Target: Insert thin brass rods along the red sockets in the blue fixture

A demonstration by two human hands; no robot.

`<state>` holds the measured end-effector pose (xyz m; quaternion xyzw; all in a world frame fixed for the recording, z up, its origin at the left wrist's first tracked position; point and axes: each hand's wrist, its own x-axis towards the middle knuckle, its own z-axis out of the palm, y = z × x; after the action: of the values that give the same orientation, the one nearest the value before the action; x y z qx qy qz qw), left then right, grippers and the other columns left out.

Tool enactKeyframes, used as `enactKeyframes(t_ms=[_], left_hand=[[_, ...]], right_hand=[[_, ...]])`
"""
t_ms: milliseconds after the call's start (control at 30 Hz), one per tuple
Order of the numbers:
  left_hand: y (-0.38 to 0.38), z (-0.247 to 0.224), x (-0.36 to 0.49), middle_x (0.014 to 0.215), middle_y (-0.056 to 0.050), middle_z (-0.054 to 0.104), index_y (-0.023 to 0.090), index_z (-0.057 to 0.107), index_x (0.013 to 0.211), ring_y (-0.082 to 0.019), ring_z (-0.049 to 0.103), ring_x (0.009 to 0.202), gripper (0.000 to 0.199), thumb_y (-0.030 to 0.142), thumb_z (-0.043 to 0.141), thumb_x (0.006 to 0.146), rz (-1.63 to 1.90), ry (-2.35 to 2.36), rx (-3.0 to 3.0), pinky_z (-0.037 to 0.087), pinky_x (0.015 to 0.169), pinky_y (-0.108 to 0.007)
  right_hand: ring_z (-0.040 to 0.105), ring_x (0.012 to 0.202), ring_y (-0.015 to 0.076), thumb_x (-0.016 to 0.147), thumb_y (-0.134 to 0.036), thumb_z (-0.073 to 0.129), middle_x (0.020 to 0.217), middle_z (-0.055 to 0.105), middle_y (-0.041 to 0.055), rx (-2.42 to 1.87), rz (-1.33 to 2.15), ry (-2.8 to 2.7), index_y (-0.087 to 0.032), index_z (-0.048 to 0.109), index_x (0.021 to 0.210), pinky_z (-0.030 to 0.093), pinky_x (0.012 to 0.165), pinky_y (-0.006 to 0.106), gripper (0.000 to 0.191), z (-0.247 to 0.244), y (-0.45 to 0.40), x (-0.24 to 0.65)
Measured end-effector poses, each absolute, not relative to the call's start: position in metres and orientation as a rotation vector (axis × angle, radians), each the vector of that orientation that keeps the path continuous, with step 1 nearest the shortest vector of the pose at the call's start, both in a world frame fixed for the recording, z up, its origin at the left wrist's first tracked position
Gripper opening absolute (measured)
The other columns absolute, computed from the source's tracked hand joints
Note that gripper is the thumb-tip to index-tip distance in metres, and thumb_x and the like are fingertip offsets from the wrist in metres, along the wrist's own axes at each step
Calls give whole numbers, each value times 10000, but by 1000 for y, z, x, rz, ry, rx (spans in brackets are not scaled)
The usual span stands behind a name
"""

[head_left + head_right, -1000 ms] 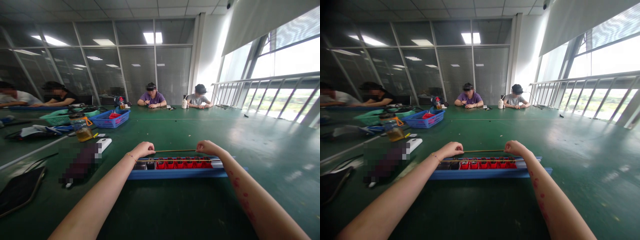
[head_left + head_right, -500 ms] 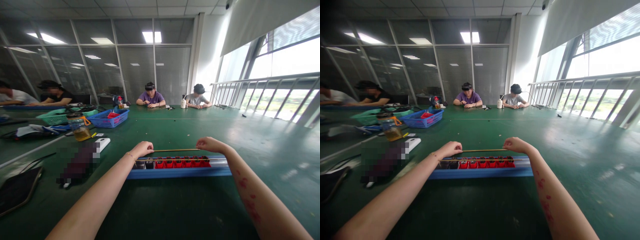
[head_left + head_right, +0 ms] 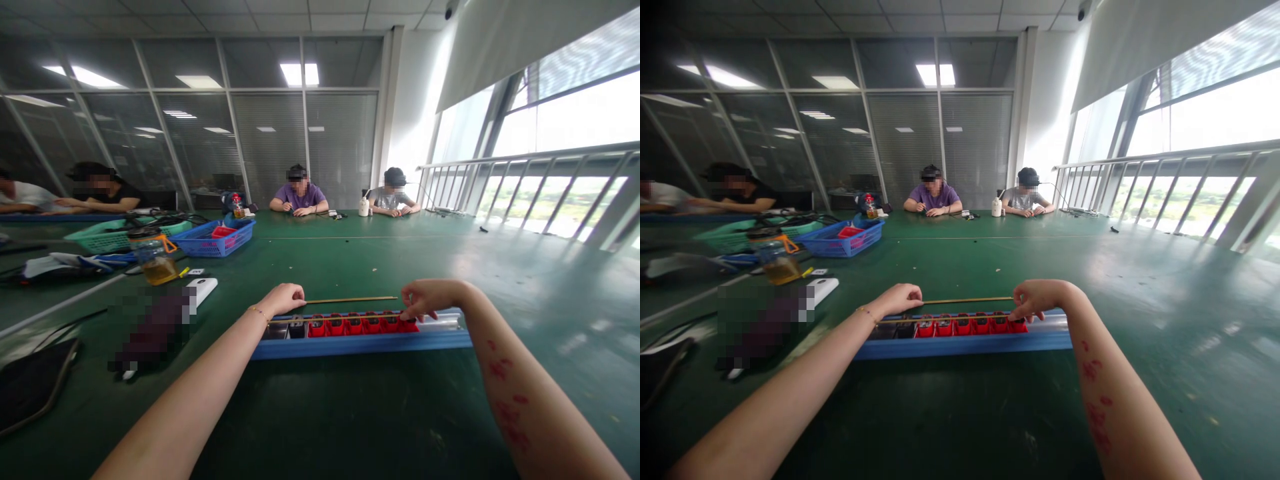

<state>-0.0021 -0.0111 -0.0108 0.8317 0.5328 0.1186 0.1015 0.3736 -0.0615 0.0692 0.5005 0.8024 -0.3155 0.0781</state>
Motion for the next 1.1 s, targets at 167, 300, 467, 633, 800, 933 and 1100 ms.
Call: enactKeyframes(t_ms=[167,300,467,633,800,933,1100], left_hand=[[-11,-11,-2,778,6,660,218,622,788,-132,589,699,240,434,537,729,350,1581,2448,382,583,-198],[-12,-10,-2,777,4,664,217,625,778,-136,588,703,270,463,523,732,366,1591,2441,371,588,-198],[-15,-8,0,710,-18,656,203,628,746,-151,575,627,489,598,342,787,381,1622,2411,338,532,-216],[-17,-6,3,688,-25,655,202,636,733,-158,574,612,587,671,284,765,383,1630,2367,341,531,-221],[-17,-4,3,764,-13,667,208,627,772,-150,582,662,487,660,544,611,308,1565,2457,358,537,-201],[-19,-2,3,742,0,659,212,623,775,-129,581,641,382,574,558,671,265,1557,2549,364,535,-192],[-22,2,4,781,-13,647,217,637,760,-140,580,691,298,500,556,715,260,1592,2604,373,579,-206]], right_hand=[[557,631,150,698,-503,554,747,641,40,1440,-887,2644,-167,623,837,418,493,216,371,82,-65,385],[551,636,158,701,-510,541,731,641,33,1548,-763,2720,-174,660,831,426,515,225,379,84,-61,405],[569,637,165,695,-505,538,744,654,42,1657,-768,2674,-169,669,841,437,514,225,389,65,-46,421],[593,578,143,722,-404,522,734,679,33,1659,-520,2597,-171,671,811,439,517,210,290,39,-31,401],[613,700,168,699,-351,572,827,686,39,1701,-279,2613,-197,667,802,432,602,223,208,20,-23,362],[610,795,201,711,-323,558,869,679,44,1724,-85,2594,-225,656,821,422,657,261,177,15,-19,342],[569,946,244,718,-285,523,1016,642,53,1655,64,2593,-240,621,913,409,735,326,223,20,-16,335]])
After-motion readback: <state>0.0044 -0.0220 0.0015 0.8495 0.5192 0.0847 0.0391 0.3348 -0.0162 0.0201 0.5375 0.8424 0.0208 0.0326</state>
